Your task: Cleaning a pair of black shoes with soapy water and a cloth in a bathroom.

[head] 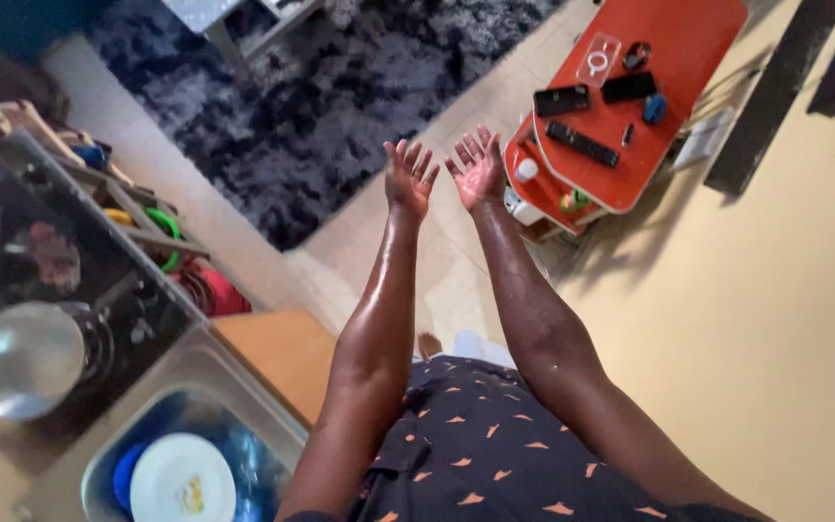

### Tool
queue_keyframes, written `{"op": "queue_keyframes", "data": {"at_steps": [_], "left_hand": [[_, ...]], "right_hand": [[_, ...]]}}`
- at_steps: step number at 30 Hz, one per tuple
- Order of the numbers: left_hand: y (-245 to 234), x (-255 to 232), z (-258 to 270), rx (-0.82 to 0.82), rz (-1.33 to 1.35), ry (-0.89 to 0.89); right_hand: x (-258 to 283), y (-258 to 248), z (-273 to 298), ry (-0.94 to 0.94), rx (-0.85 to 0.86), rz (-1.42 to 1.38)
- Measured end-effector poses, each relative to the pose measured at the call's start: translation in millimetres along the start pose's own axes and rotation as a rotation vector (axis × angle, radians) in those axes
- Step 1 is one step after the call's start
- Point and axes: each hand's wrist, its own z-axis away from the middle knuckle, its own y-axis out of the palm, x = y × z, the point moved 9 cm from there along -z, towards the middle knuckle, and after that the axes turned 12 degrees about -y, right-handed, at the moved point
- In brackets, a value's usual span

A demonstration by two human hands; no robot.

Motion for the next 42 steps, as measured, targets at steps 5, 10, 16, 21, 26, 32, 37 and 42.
{"op": "queue_keyframes", "data": {"at_steps": [5, 10, 16, 21, 26, 32, 37, 42], "left_hand": [[21, -52, -82, -0.017, -0.01, -0.045], [47, -93, -187, 0.032, -0.064, -0.136], [82, -119, -273, 0.025, -0.143, -0.218], [124, -110, -360, 0.042, -0.191, -0.336], [169, -88, -451, 0.103, -0.252, -0.42], [207, -72, -541, 0.118, -0.259, -0.505], [223, -60, -612, 0.139, -0.348, -0.574], [232, -39, -693, 0.18, -0.446, -0.725]], "right_hand": [[-21, 26, -93, 0.005, -0.052, -0.004], [-35, 48, -190, -0.064, -0.063, -0.015], [-26, 62, -266, -0.105, -0.169, -0.061], [-8, 35, -341, -0.163, -0.268, -0.033], [9, -12, -419, -0.231, -0.332, -0.066], [27, -44, -509, -0.26, -0.429, -0.042], [38, -54, -563, -0.305, -0.555, 0.039], [17, -94, -625, -0.307, -0.71, -0.02]]}}
